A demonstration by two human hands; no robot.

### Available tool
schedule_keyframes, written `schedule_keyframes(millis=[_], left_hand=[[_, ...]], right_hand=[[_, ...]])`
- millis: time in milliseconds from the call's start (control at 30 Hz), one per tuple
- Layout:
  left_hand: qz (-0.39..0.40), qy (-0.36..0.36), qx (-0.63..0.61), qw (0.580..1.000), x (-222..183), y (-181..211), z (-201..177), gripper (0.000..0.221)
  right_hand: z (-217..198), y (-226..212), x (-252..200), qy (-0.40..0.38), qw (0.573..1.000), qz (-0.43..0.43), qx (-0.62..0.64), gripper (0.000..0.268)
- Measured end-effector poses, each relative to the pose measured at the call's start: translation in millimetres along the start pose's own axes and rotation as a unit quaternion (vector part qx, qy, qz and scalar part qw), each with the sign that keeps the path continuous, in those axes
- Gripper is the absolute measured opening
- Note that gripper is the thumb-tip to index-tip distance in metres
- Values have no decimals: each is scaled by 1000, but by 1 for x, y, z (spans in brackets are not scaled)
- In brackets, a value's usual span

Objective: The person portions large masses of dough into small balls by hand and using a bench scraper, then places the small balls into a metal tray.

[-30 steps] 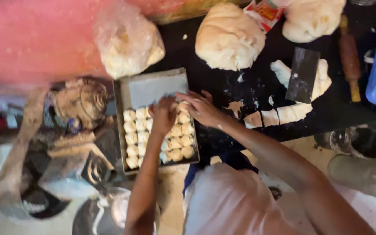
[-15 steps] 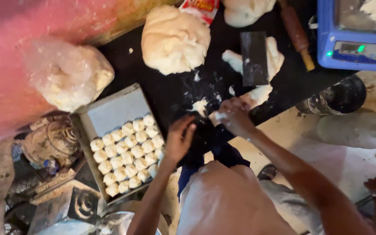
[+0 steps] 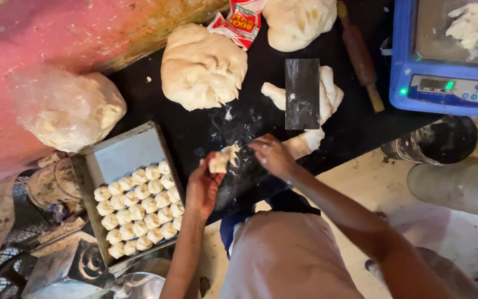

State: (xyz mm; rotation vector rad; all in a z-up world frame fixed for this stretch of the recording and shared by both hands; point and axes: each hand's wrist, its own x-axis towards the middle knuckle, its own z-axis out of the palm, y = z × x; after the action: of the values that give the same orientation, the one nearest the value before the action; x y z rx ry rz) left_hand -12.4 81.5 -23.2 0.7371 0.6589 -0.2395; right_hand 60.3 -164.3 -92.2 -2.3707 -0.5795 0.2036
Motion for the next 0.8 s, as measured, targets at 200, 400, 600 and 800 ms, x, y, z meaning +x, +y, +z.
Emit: schedule_keyframes(millis=[200,400,600,800], left_hand=[[42,-13,41,998,-7,10,29,41],[13,-77,175,981,-12,-18,58,46],[179,-232,342,893,7,-45,57,34],[9,-118,162,980,10,-16,84,43]], right_hand=[[-32,-52,5,-3,997,11,71,16],[-93,-67,-2,23,955,-48,293,27],[-108,-39,-4,-117,963,-104,221,29],[-99,-52,-30,115,948,-266,132,38]])
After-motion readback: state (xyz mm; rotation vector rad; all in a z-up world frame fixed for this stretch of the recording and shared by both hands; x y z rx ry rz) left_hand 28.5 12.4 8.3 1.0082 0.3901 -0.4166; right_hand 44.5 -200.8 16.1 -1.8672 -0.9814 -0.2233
